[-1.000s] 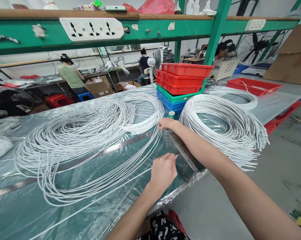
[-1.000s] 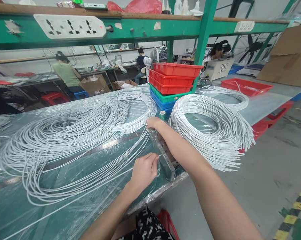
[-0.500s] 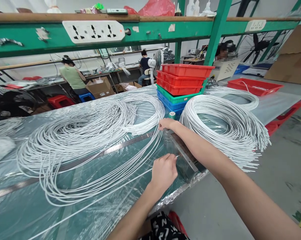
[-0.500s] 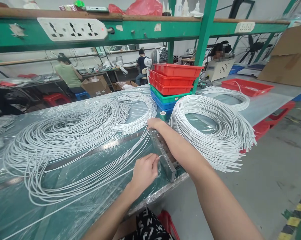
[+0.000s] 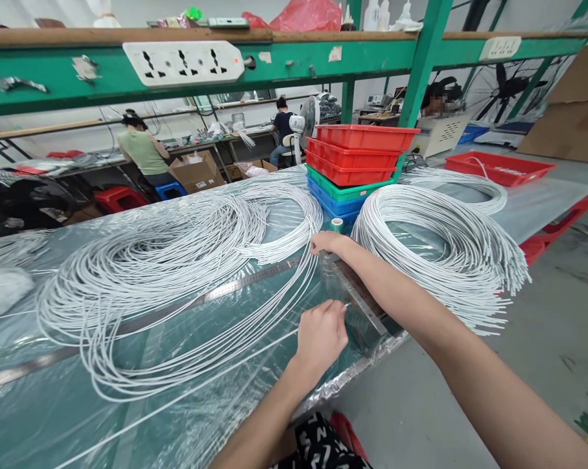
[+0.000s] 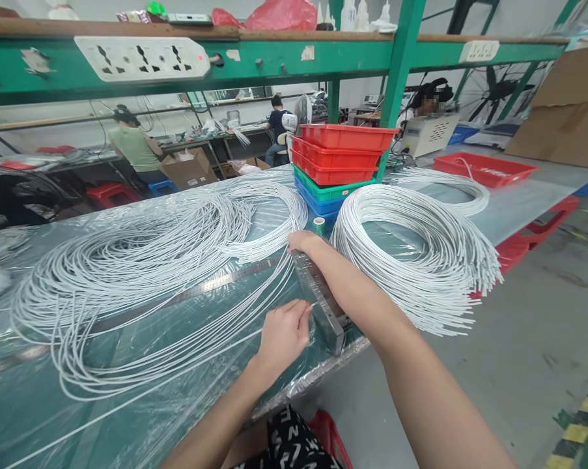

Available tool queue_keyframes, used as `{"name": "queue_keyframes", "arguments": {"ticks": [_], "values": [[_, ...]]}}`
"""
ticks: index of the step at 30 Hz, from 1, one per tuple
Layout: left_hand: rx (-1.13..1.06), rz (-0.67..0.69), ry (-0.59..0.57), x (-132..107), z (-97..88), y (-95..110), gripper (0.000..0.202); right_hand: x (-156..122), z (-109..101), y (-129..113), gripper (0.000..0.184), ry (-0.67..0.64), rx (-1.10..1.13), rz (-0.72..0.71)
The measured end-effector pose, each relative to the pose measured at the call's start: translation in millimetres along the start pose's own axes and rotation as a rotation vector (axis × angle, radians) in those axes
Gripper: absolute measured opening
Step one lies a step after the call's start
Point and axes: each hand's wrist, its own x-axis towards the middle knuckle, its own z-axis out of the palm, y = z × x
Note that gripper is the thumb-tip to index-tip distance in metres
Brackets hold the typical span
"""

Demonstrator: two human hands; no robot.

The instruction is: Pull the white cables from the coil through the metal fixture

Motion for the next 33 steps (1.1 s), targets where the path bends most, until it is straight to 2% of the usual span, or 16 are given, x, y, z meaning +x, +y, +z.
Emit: {"name": "queue_keyframes", "arguments": {"ticks": [16, 21, 24, 26, 29, 31, 33], "values": [[-0.036, -0.014, -0.014, 1, 0.7, 0, 0.029, -4, -2, -1, 0.032, 0.004, 0.024, -0.007], [-0.046, 0.047, -0.079, 7, -9.3, -6, 0.026, -8, -1, -4, 0.027, 0.099, 0.057, -0.059], [-0.124, 0.113, -0.062, 11, -20.0, -10, 0.028, -13, -10, -2, 0.026, 0.262, 0.122, -0.12], [-0.216, 0.127, 0.046, 9, -30.9, -10, 0.028, -22, -22, 1, 0.025, 0.433, 0.186, -0.174], [-0.337, 0.172, 0.356, -2, -53.6, -5, 0.024, -54, -38, -1, 0.026, 0.662, 0.325, -0.23], [-0.361, 0.222, 0.577, -11, -71.8, 1, 0.022, -86, -37, -11, 0.029, 0.696, 0.431, -0.322], [-0.35, 0.251, 0.745, -17, -89.8, 8, 0.021, -118, -21, -29, 0.033, 0.594, 0.512, -0.512]]}}
